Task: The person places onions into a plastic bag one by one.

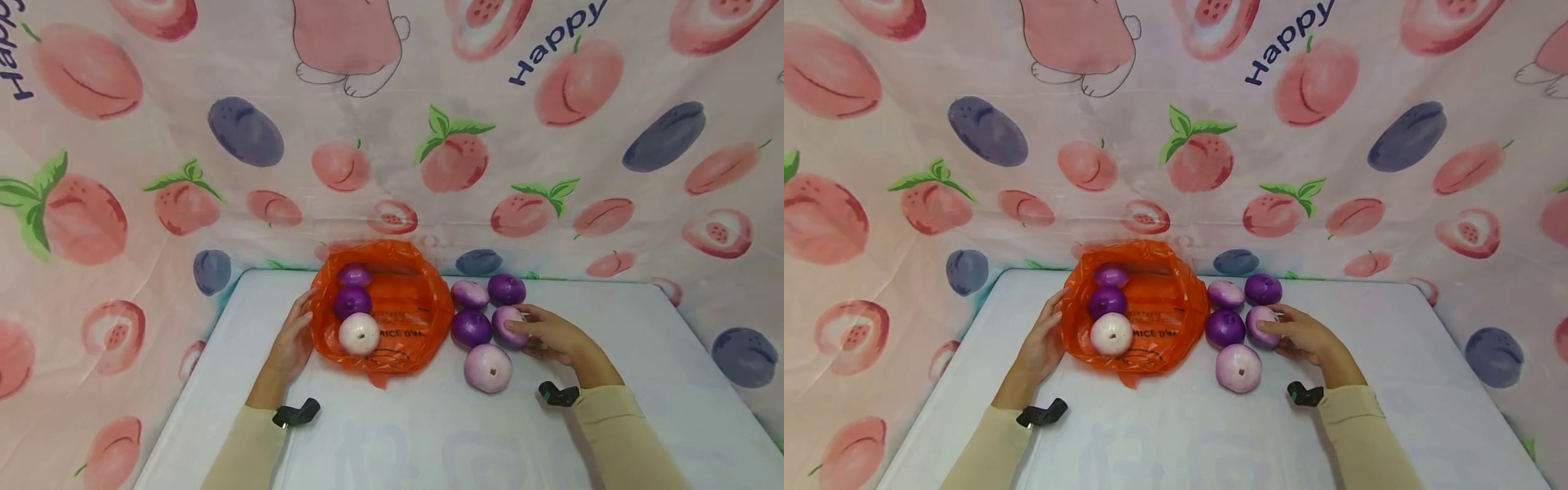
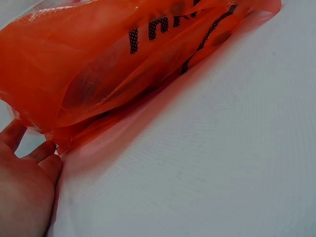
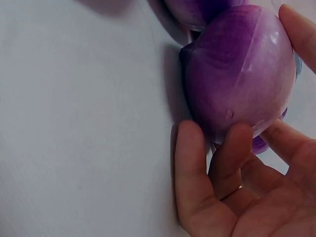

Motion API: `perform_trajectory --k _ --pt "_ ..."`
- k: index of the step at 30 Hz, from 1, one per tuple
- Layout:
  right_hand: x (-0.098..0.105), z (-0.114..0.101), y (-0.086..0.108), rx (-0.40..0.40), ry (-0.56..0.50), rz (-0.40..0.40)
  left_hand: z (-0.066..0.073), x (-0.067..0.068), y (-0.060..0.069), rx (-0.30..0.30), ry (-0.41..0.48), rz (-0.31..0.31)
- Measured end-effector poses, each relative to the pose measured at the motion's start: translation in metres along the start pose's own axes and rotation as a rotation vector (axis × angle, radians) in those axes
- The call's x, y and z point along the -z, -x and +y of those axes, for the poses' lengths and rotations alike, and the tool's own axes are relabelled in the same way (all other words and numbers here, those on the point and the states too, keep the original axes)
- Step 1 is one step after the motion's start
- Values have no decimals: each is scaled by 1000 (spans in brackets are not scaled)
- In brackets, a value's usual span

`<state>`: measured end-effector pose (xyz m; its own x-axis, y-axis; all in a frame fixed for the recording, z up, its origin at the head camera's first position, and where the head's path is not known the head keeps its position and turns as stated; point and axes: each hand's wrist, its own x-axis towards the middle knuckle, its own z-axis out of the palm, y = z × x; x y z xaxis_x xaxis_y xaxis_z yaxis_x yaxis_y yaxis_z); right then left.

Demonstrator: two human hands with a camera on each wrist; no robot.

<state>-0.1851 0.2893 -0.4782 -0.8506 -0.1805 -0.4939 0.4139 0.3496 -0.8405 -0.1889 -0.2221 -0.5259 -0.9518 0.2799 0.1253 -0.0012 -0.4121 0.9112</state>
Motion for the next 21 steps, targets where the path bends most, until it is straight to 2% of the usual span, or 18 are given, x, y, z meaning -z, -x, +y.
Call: perform_trajectory --k 14,21 --pt "-2 -6 8 11 -41 -8 2 -2 -1 9 -21 22" --pt "-8 -17 12 60 -41 9 3 -4 -1 15 -14 31"
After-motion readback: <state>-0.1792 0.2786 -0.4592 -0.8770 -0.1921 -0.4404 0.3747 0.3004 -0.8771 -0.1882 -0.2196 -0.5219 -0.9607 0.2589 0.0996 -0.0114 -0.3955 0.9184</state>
